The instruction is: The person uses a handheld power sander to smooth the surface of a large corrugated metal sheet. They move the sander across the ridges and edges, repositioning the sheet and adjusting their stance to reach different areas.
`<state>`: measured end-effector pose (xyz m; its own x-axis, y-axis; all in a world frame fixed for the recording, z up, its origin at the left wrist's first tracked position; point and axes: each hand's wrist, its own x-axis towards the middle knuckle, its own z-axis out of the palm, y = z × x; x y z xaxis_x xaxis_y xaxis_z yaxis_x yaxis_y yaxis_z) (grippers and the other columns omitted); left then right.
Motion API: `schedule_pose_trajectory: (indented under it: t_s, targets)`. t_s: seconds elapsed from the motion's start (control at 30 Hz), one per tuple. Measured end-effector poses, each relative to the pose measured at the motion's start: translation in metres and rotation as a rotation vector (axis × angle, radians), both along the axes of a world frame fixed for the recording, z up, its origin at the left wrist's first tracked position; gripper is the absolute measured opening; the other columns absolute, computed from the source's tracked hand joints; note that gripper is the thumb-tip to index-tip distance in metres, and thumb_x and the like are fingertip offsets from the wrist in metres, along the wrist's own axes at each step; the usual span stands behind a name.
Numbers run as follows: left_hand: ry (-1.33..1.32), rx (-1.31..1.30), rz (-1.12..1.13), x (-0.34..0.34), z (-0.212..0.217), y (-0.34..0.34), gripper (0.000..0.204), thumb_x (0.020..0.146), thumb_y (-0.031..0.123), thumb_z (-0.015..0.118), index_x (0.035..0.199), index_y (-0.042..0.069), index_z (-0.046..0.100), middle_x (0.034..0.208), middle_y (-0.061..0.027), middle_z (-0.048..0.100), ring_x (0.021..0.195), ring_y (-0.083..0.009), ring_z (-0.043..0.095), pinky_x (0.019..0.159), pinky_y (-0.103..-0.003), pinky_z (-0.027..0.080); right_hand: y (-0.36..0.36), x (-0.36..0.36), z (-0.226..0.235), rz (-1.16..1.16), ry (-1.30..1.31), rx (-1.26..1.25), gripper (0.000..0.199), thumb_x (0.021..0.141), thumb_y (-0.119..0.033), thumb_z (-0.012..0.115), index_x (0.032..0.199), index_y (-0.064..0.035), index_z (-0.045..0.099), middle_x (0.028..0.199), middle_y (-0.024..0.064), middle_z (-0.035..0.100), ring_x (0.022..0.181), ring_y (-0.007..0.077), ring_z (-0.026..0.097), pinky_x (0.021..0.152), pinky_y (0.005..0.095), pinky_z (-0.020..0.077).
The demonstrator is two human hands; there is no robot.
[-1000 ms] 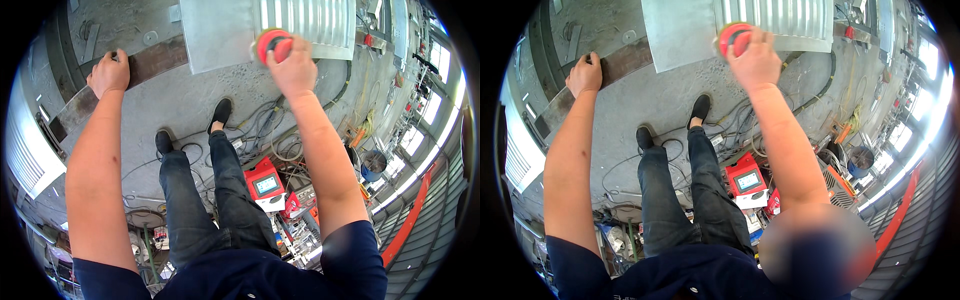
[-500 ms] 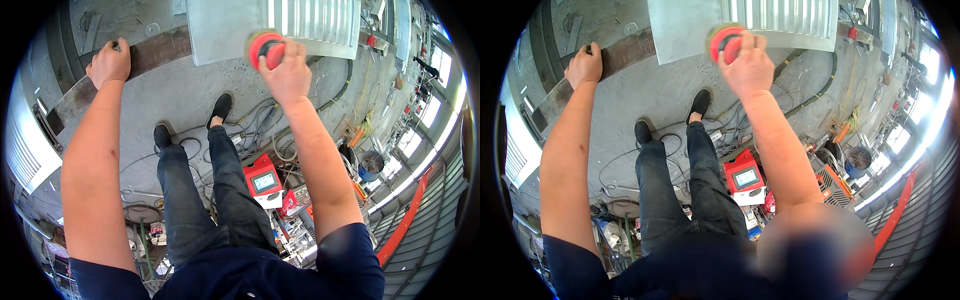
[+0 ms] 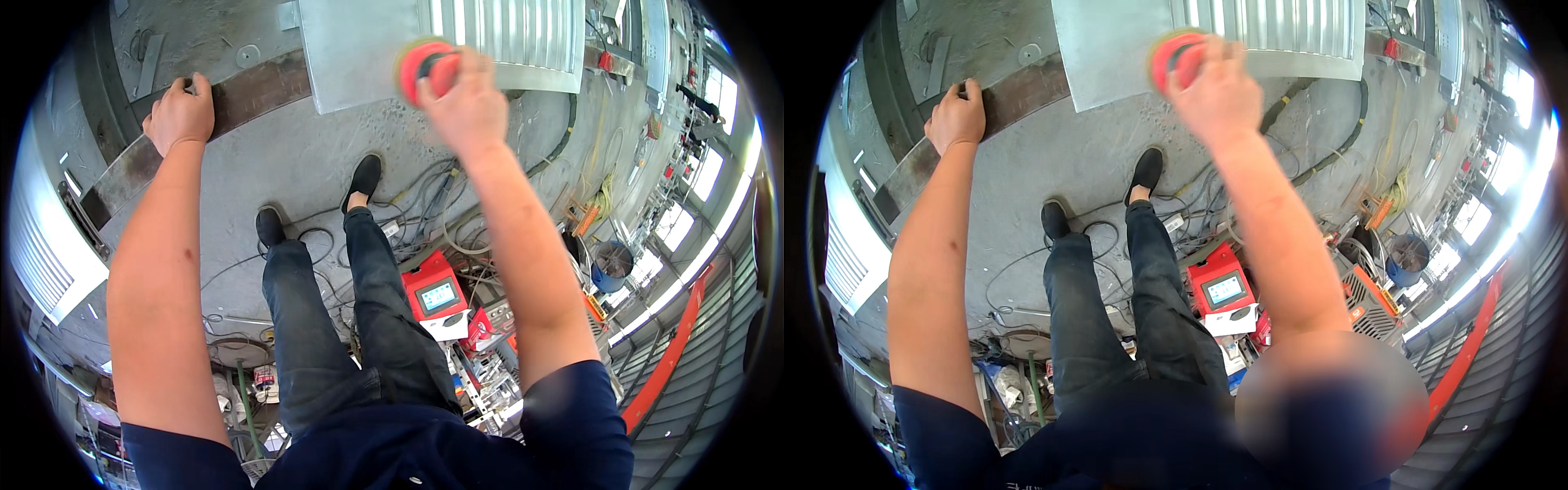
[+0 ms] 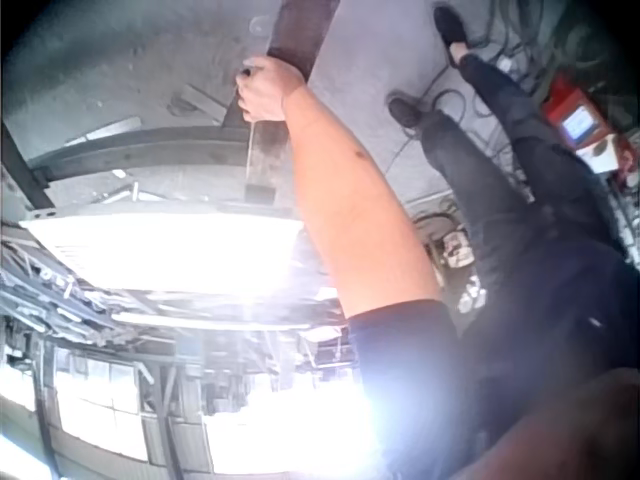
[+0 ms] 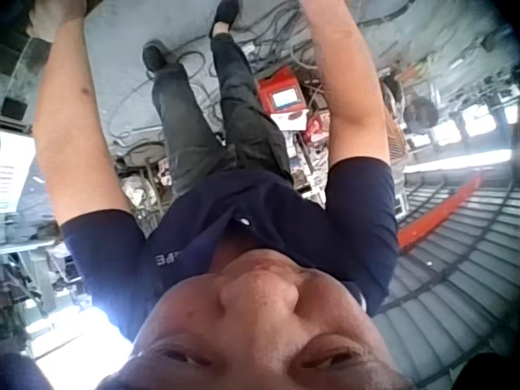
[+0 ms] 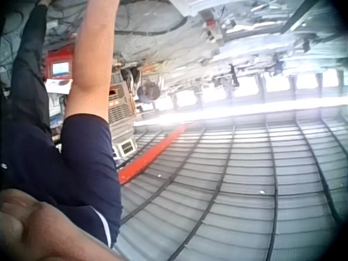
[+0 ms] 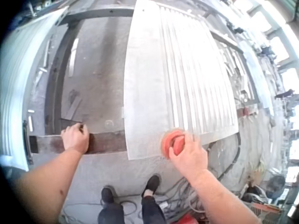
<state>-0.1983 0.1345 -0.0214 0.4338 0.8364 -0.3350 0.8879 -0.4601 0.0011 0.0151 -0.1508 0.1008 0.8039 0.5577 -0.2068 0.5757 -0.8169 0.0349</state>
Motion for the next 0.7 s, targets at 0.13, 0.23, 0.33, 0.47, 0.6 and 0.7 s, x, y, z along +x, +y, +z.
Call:
schedule_pose_trajectory:
  t_s: [0.13,0.23,0.33,0.47,0.6,0.7]
  targets:
    - [-0.002,0.017,-0.015,0.004,0.001,-0.002,0.056,0.097,0.054,0.04,0.123,0.015,0.072,0.116,-0.0134,0.073,0.114,-0.0315,0.065,0.103,-0.047,0.041,-0.041,0.055,0.006,-0.241,-0.041,-0.021,0.062,0.085,-0.046,0.071,0.128,-0.0062,0.049,0.125,0.0205,0.054,0.105,0.0388,0.068,0.086,0.0492,0.0583]
    - [0.008,0.018,-0.015,0.007,0.003,-0.004,0.056,0.097,0.054,0.04,0.122,0.016,0.072,0.116,-0.0134,0.073,0.113,-0.0317,0.065,0.103,-0.047,0.042,-0.032,0.03,-0.005,-0.126,-0.038,0.057,0.063,0.084,-0.046,0.072,0.128,-0.0069,0.049,0.124,0.0199,0.054,0.104,0.0391,0.068,0.084,0.049,0.0589]
    - [-0.004,0.023,-0.013,0.001,-0.004,-0.001,0.056,0.097,0.054,0.04,0.122,0.016,0.072,0.116,-0.0136,0.073,0.113,-0.032,0.065,0.102,-0.047,0.042,0.013,-0.003,0.006,0.028,0.101,-0.001,0.063,0.084,-0.046,0.072,0.129,-0.0073,0.049,0.123,0.0197,0.054,0.103,0.0398,0.068,0.083,0.0484,0.0594]
    - [0.009,0.015,-0.019,0.005,-0.001,0.0,0.056,0.097,0.055,0.04,0.121,0.016,0.072,0.115,-0.0134,0.073,0.113,-0.0317,0.065,0.102,-0.047,0.042,-0.02,0.049,-0.001,-0.093,-0.145,-0.001,0.062,0.084,-0.044,0.073,0.128,-0.007,0.049,0.122,0.0185,0.055,0.099,0.0399,0.069,0.082,0.0482,0.0596]
    - [0.009,0.026,-0.015,0.004,0.001,-0.002,0.055,0.097,0.054,0.04,0.118,0.016,0.073,0.114,-0.0126,0.074,0.113,-0.0311,0.066,0.101,-0.047,0.042,-0.023,0.036,0.002,-0.087,-0.056,-0.024,0.062,0.084,-0.044,0.072,0.129,-0.0084,0.049,0.122,0.018,0.055,0.098,0.0406,0.069,0.083,0.0498,0.0582]
    - [0.034,-0.068,0.03,0.005,0.004,0.0,0.055,0.096,0.053,0.041,0.123,0.016,0.072,0.122,-0.0093,0.072,0.119,-0.0281,0.062,0.107,-0.046,0.037,-0.018,0.027,0.001,-0.051,-0.029,0.005,0.061,0.084,-0.044,0.072,0.129,-0.009,0.049,0.122,0.0184,0.055,0.098,0.0406,0.069,0.083,0.0497,0.0581]
